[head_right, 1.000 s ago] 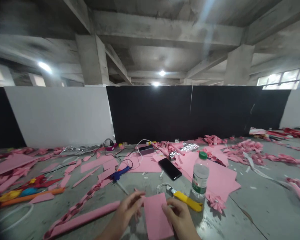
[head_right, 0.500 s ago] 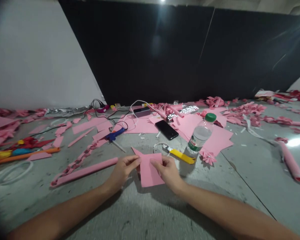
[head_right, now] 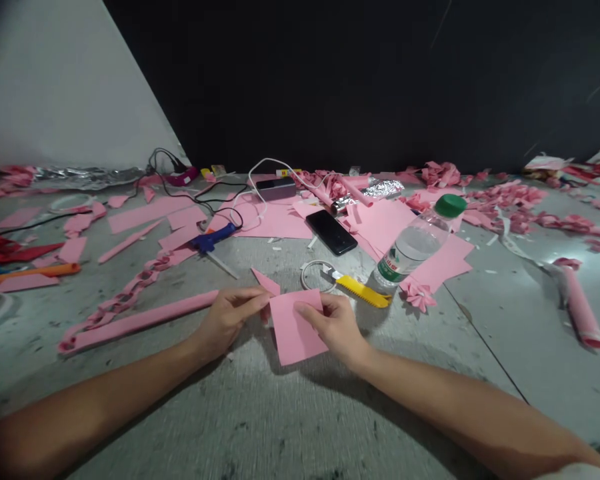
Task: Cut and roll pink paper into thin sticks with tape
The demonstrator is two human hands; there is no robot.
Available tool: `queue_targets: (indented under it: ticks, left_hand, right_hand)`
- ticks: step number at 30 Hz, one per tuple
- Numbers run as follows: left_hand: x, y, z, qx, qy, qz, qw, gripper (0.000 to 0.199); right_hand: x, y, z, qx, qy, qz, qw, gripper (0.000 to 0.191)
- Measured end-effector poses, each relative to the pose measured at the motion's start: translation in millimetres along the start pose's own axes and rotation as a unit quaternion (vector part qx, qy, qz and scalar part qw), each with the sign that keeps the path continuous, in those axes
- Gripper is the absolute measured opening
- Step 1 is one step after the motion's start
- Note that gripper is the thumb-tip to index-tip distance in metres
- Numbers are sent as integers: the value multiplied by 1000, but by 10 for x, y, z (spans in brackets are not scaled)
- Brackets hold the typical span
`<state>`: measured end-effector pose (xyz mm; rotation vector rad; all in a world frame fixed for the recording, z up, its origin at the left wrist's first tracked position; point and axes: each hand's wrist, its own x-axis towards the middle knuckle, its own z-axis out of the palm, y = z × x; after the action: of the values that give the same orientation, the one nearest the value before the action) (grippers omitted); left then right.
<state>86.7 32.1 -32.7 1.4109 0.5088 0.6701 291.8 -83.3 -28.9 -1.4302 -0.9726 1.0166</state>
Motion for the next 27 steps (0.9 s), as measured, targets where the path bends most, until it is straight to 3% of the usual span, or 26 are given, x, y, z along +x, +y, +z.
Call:
queue_targets:
  ticks: [6, 15, 21, 27]
  left_hand:
    - [9, -33, 21, 4, 33, -12, 999, 18]
    - [-6, 72, 93, 83, 53, -6, 995, 27]
    - [-11, 52, 130, 86, 101, 8, 991, 27]
    - [-28, 63, 127, 73, 83, 6, 994, 24]
  right_hand:
    - [-19, -57, 24, -12, 3, -16, 1000, 45]
    - [-35, -47, 24, -17, 5, -24, 1000, 47]
    - [-45, -66, 30, -21, 4, -33, 999, 48]
    - [-48, -97, 37, -32, 11, -35, 999, 53]
